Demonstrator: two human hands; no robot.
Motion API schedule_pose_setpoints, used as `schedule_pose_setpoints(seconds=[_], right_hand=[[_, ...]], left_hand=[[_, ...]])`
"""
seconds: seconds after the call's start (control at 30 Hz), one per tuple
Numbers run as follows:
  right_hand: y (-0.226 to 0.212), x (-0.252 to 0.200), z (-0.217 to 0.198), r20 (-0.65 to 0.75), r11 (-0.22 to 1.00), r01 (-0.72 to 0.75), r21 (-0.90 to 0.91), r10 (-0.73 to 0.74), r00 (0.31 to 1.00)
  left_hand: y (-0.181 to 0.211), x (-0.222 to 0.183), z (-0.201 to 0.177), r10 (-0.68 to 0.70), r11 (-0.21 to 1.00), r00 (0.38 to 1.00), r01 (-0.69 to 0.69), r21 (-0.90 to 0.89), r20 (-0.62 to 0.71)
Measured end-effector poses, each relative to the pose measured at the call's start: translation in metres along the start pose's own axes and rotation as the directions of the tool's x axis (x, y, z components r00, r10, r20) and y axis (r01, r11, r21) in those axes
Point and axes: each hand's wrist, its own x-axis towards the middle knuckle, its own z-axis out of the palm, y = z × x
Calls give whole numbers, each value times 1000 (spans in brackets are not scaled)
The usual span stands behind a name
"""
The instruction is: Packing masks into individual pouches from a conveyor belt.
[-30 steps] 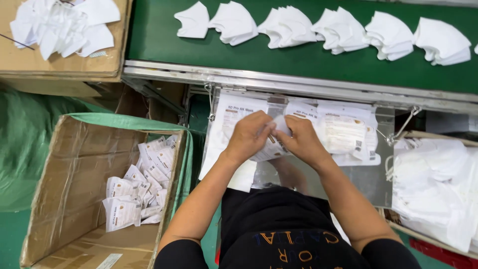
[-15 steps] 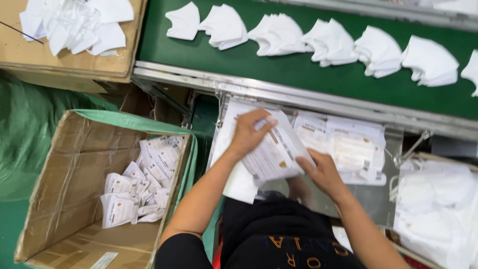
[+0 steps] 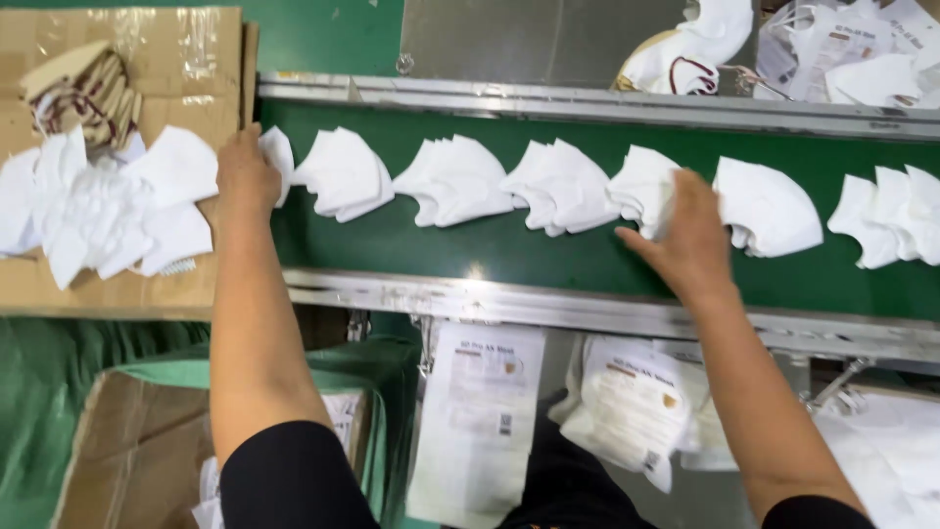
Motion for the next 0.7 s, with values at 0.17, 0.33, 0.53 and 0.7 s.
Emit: schedule_pose_setpoints(seconds=[0.17,0.33,0.53,0.7], right_hand=[[30,15,55,121,994,-107,-18,109,987],[-63,52,45,146,983,-86,162,62,987],[-100,45,71,-53,964,265,-12,-265,963],[-77,76,77,235,994,-47,97,23,972]], left_hand=[[39,22,-27,-64,973,955,-4,230,288],[31,7,-4,-209,928,938,101,357,278],[16,-4,15,-311,920,934,248,305,178],[58,-15,-33,-145,968,942,70,243,303]])
